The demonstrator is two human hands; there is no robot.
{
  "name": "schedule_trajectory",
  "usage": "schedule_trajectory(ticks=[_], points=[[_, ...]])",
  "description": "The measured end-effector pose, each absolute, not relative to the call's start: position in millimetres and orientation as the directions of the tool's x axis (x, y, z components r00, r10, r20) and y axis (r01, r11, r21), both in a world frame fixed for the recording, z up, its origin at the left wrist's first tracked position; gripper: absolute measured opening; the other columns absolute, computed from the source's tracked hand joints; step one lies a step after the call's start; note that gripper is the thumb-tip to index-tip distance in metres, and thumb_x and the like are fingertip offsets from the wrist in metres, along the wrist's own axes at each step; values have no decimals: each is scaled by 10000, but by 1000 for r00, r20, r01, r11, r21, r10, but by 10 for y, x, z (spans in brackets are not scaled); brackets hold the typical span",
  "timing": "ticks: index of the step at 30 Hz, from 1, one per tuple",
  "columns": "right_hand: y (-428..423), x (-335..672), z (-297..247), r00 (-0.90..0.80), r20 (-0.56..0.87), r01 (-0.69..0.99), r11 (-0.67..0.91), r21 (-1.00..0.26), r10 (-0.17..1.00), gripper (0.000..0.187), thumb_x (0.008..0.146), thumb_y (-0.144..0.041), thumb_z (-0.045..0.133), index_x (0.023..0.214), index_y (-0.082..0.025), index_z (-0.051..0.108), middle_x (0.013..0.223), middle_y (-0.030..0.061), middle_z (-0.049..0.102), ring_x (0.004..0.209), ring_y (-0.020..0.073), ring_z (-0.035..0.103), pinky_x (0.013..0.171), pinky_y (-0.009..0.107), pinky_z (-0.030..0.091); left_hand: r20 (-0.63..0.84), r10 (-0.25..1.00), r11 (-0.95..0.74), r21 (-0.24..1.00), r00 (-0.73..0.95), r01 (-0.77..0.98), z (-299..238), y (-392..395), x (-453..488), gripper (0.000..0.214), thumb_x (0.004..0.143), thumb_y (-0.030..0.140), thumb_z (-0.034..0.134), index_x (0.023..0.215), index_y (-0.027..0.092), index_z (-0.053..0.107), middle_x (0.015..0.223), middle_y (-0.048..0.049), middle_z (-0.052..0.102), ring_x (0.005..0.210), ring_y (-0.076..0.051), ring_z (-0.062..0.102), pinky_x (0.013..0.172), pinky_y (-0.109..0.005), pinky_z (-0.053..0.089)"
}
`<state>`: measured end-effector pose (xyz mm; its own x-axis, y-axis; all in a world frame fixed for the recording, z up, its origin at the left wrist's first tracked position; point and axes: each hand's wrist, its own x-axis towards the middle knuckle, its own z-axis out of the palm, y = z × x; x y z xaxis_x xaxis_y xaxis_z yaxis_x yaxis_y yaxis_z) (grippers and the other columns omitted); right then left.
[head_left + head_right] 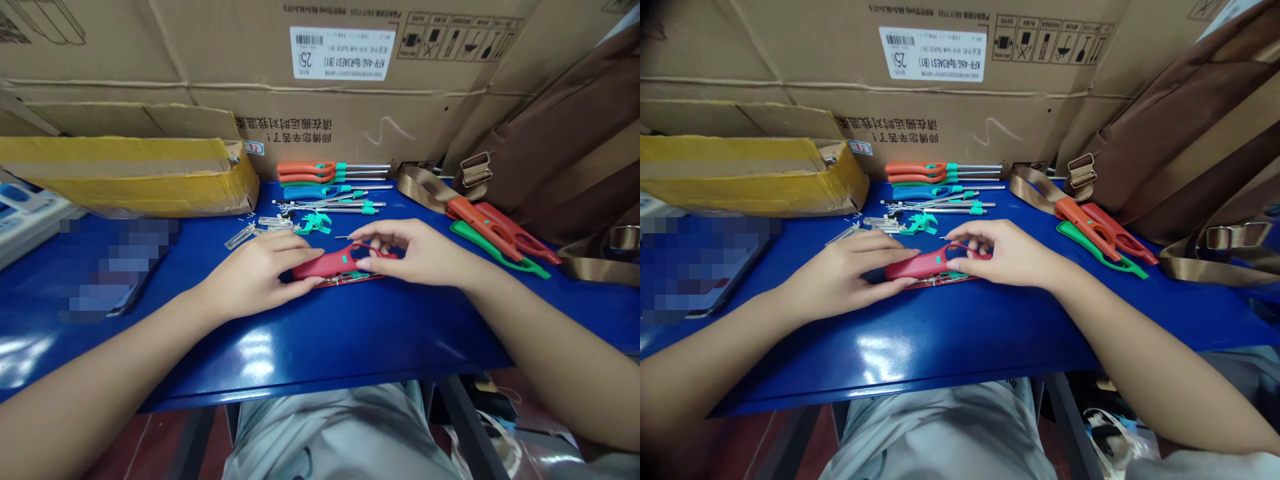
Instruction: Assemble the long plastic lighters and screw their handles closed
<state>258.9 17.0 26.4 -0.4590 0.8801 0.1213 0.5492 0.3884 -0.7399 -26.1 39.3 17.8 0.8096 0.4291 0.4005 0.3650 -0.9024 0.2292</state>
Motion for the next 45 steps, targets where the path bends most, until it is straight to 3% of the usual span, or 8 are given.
schedule_trajectory(ticks=[4, 9, 14, 26, 45], points=[[132, 2568, 259, -641, 206, 569, 638, -518, 739, 356, 875, -321, 746, 1207, -203, 696, 1094, 79, 715, 923, 200, 675, 842, 337, 547, 317, 412, -904, 258, 854, 340, 183, 392, -262, 274, 982, 335, 598, 1144, 154, 725, 1040, -105, 749, 935, -213, 687, 849, -343, 544], [157, 2562, 210, -686, 177, 579, 677, -454, 705, 284, 911, -336, 713, 1165, -211, 694, 1136, 90, 685, 1020, 225, 667, 909, 368, 547, 276, 431, -894, 260, 859, 365, 187, 384, -262, 290, 974, 324, 589, 1179, 162, 715, 1059, -98, 750, 948, -220, 691, 859, -351, 550], [167, 2573, 172, -707, 179, 570, 701, -429, 684, 310, 939, -339, 680, 1210, -189, 691, 1194, 111, 677, 1112, 239, 651, 994, 399, 525, 238, 454, -884, 238, 859, 401, 177, 377, -259, 288, 961, 336, 603, 1153, 160, 727, 1066, -88, 746, 950, -230, 695, 847, -351, 549], [164, 2596, 193, -729, 126, 586, 708, -393, 673, 325, 960, -335, 645, 1228, -158, 695, 1187, 118, 673, 1103, 240, 641, 995, 392, 519, 202, 503, -858, 229, 840, 459, 142, 334, -249, 324, 964, 413, 614, 1167, 189, 731, 1088, -61, 741, 955, -223, 697, 827, -338, 544], [163, 2608, 195, -745, 136, 578, 733, -359, 654, 325, 959, -334, 644, 1232, -170, 702, 1201, 126, 664, 1108, 255, 639, 986, 405, 516, 180, 557, -822, 262, 811, 506, 150, 298, -231, 253, 930, 368, 668, 1114, 208, 737, 1051, -34, 733, 916, -202, 697, 797, -311, 546]])
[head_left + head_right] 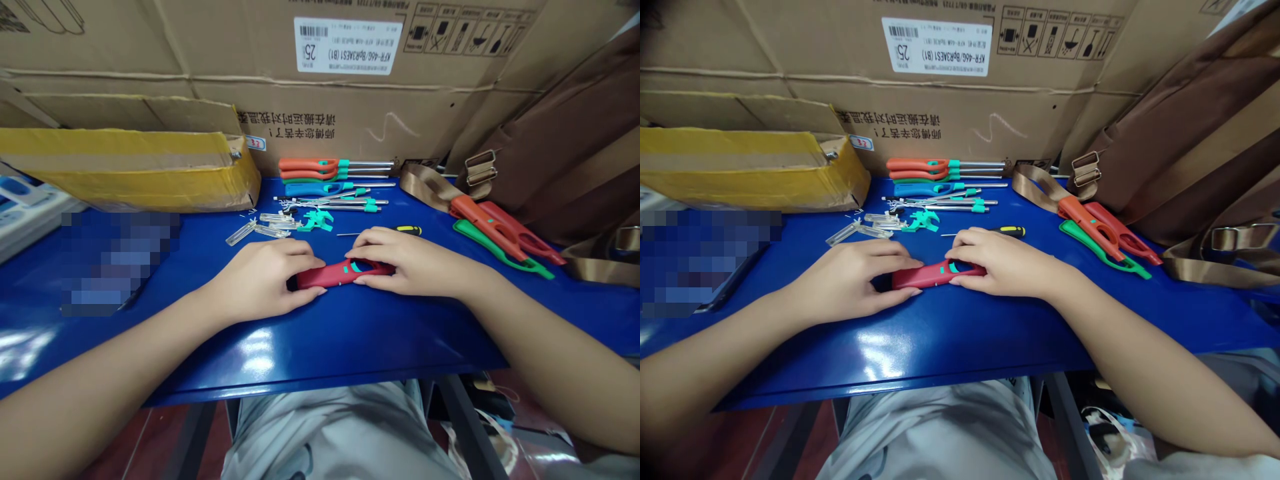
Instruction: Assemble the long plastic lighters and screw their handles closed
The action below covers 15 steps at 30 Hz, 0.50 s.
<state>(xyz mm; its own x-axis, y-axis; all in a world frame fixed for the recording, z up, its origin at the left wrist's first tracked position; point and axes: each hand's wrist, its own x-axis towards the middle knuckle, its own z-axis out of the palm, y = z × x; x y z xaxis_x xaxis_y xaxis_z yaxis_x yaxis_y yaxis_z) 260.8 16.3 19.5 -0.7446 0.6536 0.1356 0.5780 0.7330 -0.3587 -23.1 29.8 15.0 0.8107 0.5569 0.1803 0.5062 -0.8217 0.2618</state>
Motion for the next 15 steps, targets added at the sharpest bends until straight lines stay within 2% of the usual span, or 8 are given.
schedule_trajectory(ticks=[7, 15], points=[[169, 2614, 198, -749, 121, 585, 736, -340, 651, 340, 958, -334, 648, 1239, -150, 697, 1201, 132, 661, 1107, 263, 639, 988, 418, 520, 185, 553, -825, 252, 812, 505, 142, 284, -219, 253, 929, 379, 674, 1109, 210, 730, 1043, -27, 730, 901, -198, 695, 770, -302, 538], [153, 2594, 169, -717, 102, 611, 693, -383, 689, 359, 951, -357, 672, 1253, -163, 694, 1231, 128, 660, 1129, 259, 638, 1012, 424, 524, 141, 598, -791, 262, 789, 553, 157, 272, -202, 270, 915, 382, 705, 1148, 247, 726, 1017, 1, 721, 882, -184, 697, 711, -273, 504]])
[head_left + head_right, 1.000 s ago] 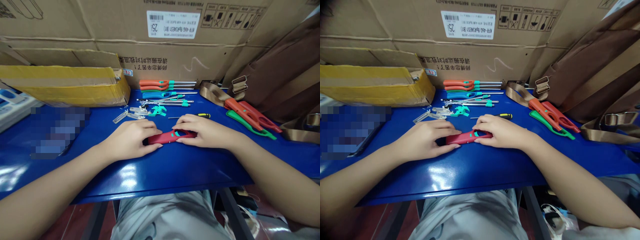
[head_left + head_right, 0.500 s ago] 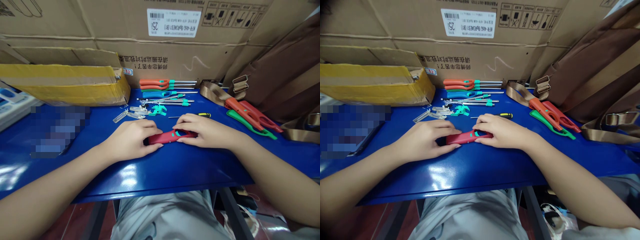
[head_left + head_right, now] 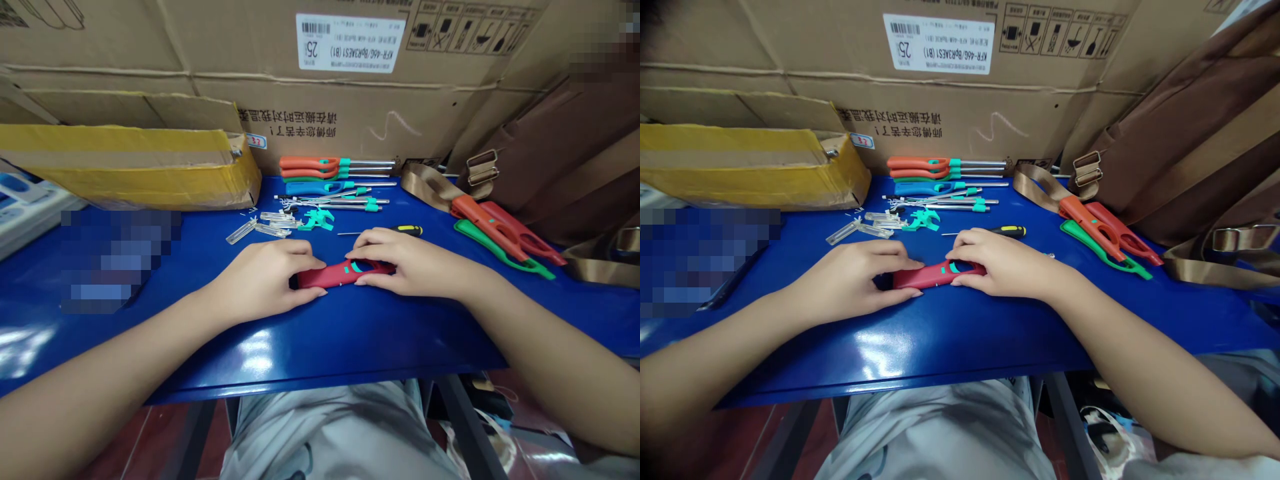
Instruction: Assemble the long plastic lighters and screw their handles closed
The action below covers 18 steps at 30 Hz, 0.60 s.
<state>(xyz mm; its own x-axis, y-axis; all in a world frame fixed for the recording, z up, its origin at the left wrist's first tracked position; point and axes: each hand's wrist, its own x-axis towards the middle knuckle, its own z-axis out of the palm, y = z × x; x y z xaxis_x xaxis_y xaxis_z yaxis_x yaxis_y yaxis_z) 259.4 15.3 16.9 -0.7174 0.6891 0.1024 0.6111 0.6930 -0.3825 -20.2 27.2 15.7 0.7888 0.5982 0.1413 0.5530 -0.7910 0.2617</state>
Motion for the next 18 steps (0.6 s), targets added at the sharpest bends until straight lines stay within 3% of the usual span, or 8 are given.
schedule_trajectory(ticks=[5, 8, 15, 18], points=[[132, 2566, 160, -726, 94, 620, 708, -338, 681, 359, 941, -309, 678, 1262, -148, 687, 1258, 139, 650, 1153, 273, 637, 1029, 425, 519, 157, 569, -822, 84, 807, 563, 166, 215, -168, 194, 923, 366, 634, 967, 198, 723, 913, -16, 695, 792, -189, 662, 637, -291, 446], [128, 2560, 154, -745, 104, 610, 736, -295, 659, 359, 927, -255, 670, 1260, -124, 683, 1252, 148, 648, 1131, 277, 644, 1012, 425, 528, 189, 538, -835, -10, 821, 550, 155, 200, -156, 189, 915, 328, 600, 963, 187, 716, 889, -26, 689, 792, -197, 657, 643, -304, 444], [123, 2550, 161, -767, 106, 588, 759, -282, 633, 308, 965, -232, 588, 1243, -138, 683, 1228, 138, 652, 1079, 259, 656, 970, 408, 539, 262, 500, -851, -29, 825, 525, 129, 250, -195, 259, 986, 302, 529, 1116, 169, 710, 959, -35, 717, 853, -201, 691, 709, -316, 492], [117, 2548, 172, -767, 114, 579, 758, -300, 631, 295, 979, -236, 570, 1239, -146, 677, 1217, 133, 652, 1074, 252, 654, 955, 399, 540, 271, 497, -853, -21, 824, 521, 126, 266, -200, 290, 1032, 343, 488, 1098, 167, 708, 947, -40, 714, 838, -198, 687, 702, -314, 491]])
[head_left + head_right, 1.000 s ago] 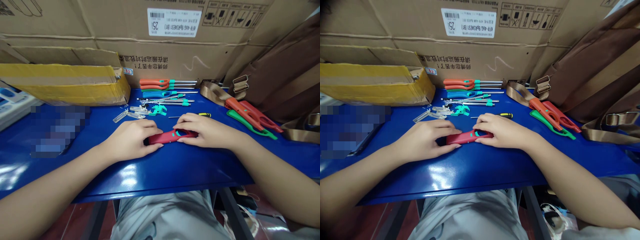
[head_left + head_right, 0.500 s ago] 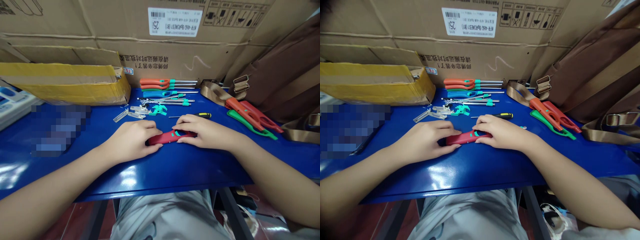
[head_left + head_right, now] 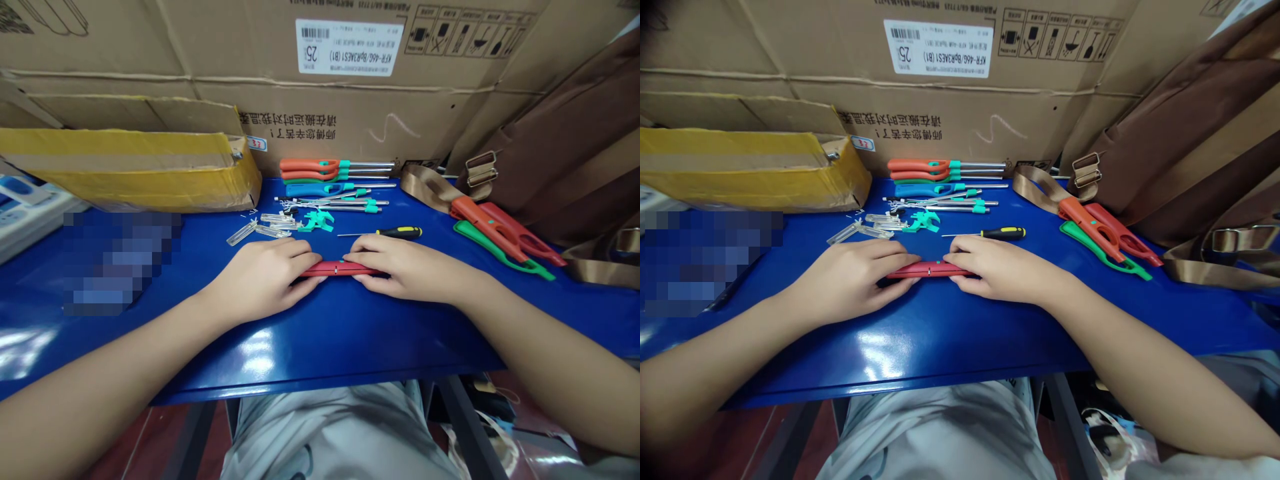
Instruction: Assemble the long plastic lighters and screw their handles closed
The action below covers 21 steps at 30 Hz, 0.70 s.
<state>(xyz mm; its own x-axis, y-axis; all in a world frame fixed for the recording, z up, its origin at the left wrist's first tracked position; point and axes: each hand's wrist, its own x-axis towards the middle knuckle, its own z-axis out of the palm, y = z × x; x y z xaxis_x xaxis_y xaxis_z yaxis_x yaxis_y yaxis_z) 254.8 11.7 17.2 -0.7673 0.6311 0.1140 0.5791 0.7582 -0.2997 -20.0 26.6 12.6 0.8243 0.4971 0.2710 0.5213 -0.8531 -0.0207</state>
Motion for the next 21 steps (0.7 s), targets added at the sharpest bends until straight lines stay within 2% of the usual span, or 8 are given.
schedule_trajectory(ticks=[7, 15, 21], points=[[101, 2531, 210, -773, 106, 567, 755, -329, 626, 244, 1025, -262, 501, 1141, -147, 683, 1099, 114, 667, 978, 232, 654, 889, 387, 542, 305, 474, -865, -10, 826, 501, 129, 277, -203, 345, 1066, 377, 440, 1083, 148, 696, 936, -56, 714, 830, -204, 676, 705, -311, 484], [65, 2508, 242, -778, 64, 578, 752, -317, 625, 317, 1063, -298, 430, 1067, -127, 697, 1045, 110, 662, 899, 213, 645, 838, 362, 527, 283, 478, -871, 30, 831, 491, 133, 265, -196, 333, 1069, 369, 432, 1034, 150, 680, 897, -39, 689, 800, -192, 651, 690, -312, 459], [84, 2554, 248, -756, 122, 581, 746, -325, 643, 245, 1036, -289, 501, 1120, -163, 694, 1038, 88, 691, 916, 203, 662, 835, 337, 521, 294, 492, -864, 47, 820, 501, 158, 270, -208, 312, 1065, 364, 442, 1022, 164, 677, 894, -30, 690, 797, -181, 644, 678, -301, 450]])
